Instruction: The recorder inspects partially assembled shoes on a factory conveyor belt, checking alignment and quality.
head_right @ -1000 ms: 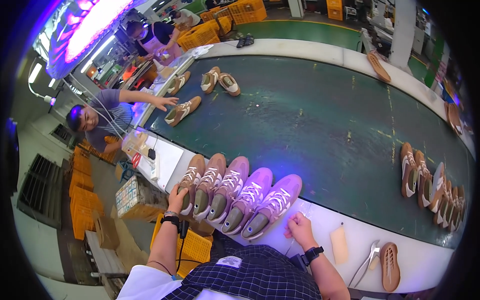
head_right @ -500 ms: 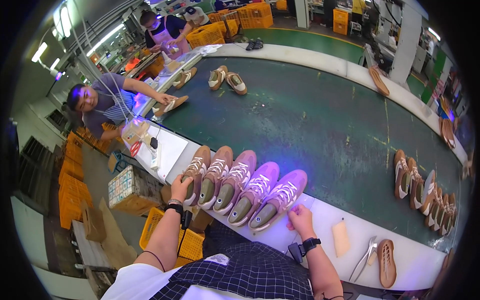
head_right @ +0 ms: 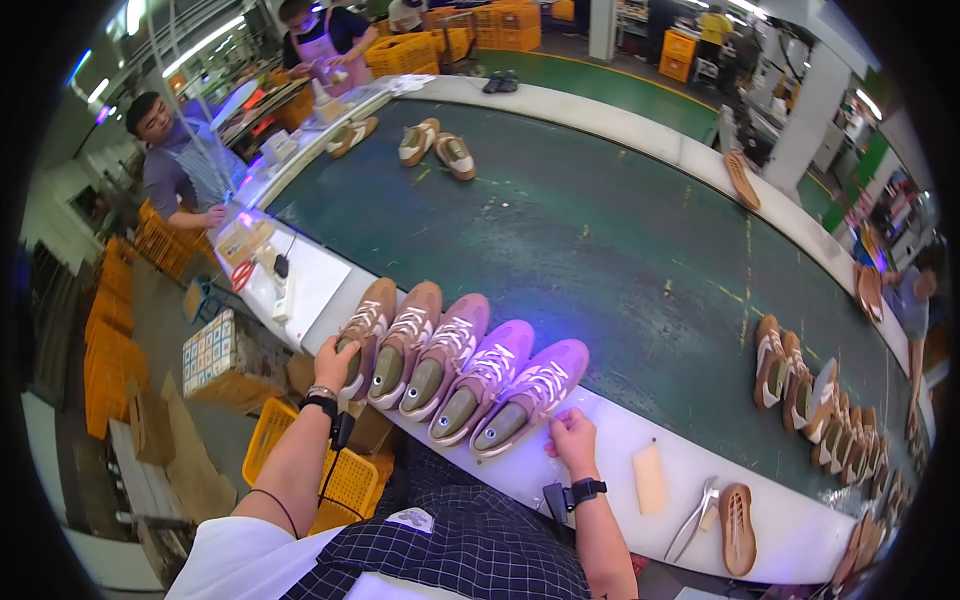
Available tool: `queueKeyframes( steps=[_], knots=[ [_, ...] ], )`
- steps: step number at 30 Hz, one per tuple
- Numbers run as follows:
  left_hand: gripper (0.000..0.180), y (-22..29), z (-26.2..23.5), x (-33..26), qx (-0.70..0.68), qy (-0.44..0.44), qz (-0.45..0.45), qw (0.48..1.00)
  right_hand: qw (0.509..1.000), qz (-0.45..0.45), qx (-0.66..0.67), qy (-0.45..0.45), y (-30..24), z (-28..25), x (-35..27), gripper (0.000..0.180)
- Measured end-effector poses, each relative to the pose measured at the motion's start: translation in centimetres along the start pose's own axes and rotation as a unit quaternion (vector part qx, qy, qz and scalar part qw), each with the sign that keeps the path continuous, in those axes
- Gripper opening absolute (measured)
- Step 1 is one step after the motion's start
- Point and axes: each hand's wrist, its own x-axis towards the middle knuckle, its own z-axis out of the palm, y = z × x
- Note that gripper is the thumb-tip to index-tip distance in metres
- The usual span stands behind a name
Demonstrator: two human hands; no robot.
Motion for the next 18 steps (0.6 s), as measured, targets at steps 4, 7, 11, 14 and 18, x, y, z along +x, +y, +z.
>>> queueKeyframes(
  steps=[4, 7, 11, 14, 18],
  knots=[
    [0.047, 0.8, -0.2, -0.7, 0.005, -0.001, 0.002, 1.000, 1.000, 0.004, 0.006, 0.012, 0.0, -0.2, -0.1, 0.008],
    [0.047, 1.3, 0.1, -0.9, 0.010, 0.000, -0.002, 1.000, 0.999, 0.014, 0.014, 0.027, 0.0, -0.4, -0.1, 0.008],
    [0.048, 1.4, 0.7, -0.2, 0.008, 0.000, 0.000, 1.000, 0.998, 0.018, 0.013, 0.060, -0.4, -0.5, 0.2, 0.010],
    [0.051, 0.3, 0.7, 0.6, 0.018, 0.001, 0.004, 1.000, 0.997, 0.020, 0.001, 0.077, -0.7, 0.5, 0.3, 0.009],
    [0.053, 0.0, -1.4, 1.0, 0.045, 0.001, 0.001, 0.999, 0.996, -0.019, -0.019, 0.091, -0.7, 2.0, 1.1, 0.011]
  ],
)
